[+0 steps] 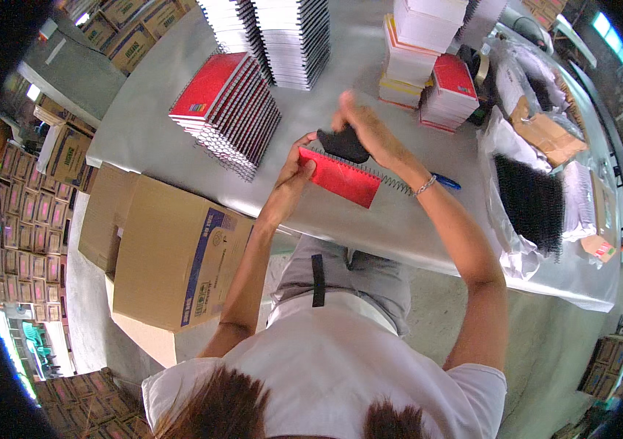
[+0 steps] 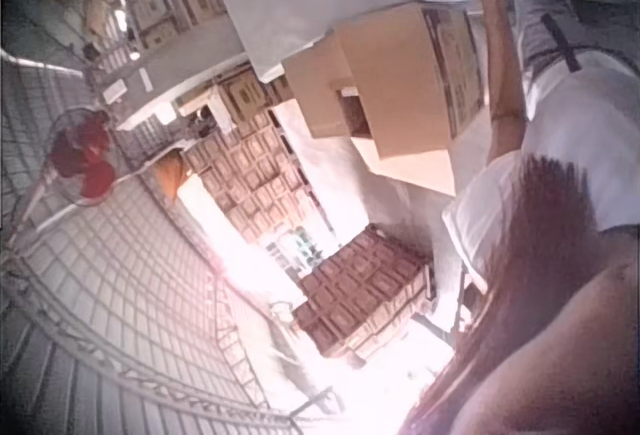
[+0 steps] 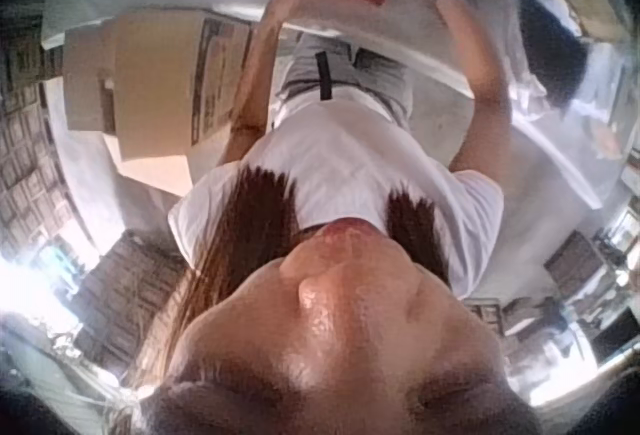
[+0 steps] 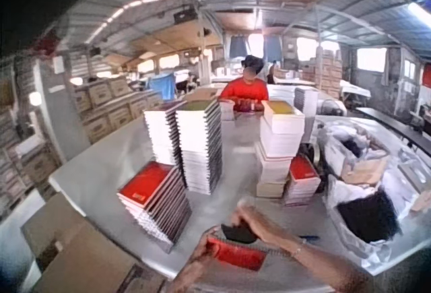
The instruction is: The person binds notepads by inserting a spiral wire into the pre-punched holes of a notepad, using pliers to trim and secure the wire ends, and then stacks the completed notebook on the table.
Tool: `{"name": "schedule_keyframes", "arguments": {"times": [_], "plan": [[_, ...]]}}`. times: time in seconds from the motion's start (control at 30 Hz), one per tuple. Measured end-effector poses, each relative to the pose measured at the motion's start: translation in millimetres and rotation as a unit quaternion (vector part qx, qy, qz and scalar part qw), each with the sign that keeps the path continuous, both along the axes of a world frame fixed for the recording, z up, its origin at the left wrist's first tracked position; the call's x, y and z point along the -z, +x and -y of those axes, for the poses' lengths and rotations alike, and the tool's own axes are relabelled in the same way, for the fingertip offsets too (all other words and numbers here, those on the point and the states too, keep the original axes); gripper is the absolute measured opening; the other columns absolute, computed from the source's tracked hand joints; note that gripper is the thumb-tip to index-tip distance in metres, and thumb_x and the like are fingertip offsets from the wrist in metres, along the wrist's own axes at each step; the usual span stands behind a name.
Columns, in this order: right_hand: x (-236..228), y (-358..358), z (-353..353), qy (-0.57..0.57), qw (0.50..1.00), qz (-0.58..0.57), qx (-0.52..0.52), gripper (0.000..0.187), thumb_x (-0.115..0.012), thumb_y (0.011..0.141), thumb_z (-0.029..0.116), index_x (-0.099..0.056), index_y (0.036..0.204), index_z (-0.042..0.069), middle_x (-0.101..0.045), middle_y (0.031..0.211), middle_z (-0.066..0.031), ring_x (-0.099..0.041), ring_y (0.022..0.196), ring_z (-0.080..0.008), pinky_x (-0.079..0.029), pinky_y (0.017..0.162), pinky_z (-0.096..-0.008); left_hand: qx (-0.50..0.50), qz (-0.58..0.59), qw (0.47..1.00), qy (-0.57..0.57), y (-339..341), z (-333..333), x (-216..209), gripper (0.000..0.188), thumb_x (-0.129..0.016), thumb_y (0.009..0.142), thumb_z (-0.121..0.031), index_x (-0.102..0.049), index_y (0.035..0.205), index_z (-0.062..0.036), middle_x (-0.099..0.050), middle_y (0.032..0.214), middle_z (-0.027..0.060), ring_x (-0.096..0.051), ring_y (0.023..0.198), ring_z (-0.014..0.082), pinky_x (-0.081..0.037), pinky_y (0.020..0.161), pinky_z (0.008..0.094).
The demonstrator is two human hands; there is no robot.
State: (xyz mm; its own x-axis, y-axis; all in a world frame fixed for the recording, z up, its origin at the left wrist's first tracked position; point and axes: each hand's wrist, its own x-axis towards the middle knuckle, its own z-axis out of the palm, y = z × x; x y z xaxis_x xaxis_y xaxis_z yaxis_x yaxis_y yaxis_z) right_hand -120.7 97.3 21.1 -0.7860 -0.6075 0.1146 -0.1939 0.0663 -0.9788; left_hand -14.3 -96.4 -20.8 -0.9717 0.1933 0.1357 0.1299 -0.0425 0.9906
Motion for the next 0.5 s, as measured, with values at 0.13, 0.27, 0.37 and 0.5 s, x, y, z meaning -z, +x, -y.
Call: {"name": "schedule_keyframes", "arguments": {"times": [0.13, 0.27, 0.37, 0.5], "plan": [[4.8, 6.6, 12.2, 0.068, 0.993, -0.100, -0.002, 0.077, -0.031, 0.097, 0.074, -0.049, 0.065, 0.006, -0.042, 0.061, 0.0014, -0.041, 0.062, -0.0096, -0.036, 0.057, -0.0297, 0.003, -0.005, 0.999, 0.042, -0.1, 1.0, 4.5, 0.049, -0.046, 0.104, -0.019, -0.034, 0.152, -0.0130, -0.044, 0.138, 0.0047, -0.042, 0.124, 0.0157, -0.025, 0.113, 0.0303], [-11.8, 0.5, 4.3, -0.017, 1.000, 0.000, 0.004, 0.072, -0.030, 0.104, 0.062, -0.046, 0.069, 0.001, -0.040, 0.061, -0.0054, -0.040, 0.061, -0.0128, -0.037, 0.058, -0.0323, 0.012, -0.002, 0.999, 0.042, 0.8, -1.5, 2.7, 0.051, -0.046, 0.104, -0.019, -0.033, 0.153, -0.0122, -0.039, 0.148, 0.0053, -0.039, 0.130, 0.0161, -0.022, 0.115, 0.0312], [6.9, -2.4, 9.6, 0.090, 0.973, -0.210, -0.026, 0.069, -0.030, 0.105, 0.058, -0.051, 0.072, 0.001, -0.045, 0.061, -0.0115, -0.048, 0.058, -0.0155, -0.039, 0.057, -0.0347, 0.005, -0.023, 0.999, 0.031, -1.7, 0.4, 6.5, 0.050, -0.047, 0.104, -0.019, -0.033, 0.152, -0.0121, -0.041, 0.147, 0.0055, -0.040, 0.130, 0.0157, -0.023, 0.115, 0.0314], [4.3, -10.4, -14.9, 0.168, 0.946, -0.252, 0.115, 0.061, -0.036, 0.105, 0.051, -0.062, 0.081, 0.002, -0.054, 0.062, -0.0171, -0.058, 0.062, -0.0280, -0.045, 0.065, -0.0381, -0.017, -0.032, 0.999, 0.009, -1.9, 0.8, 5.3, 0.041, -0.049, 0.104, -0.020, -0.043, 0.144, -0.0081, -0.048, 0.138, 0.0048, -0.044, 0.125, 0.0150, -0.028, 0.112, 0.0301]]}}
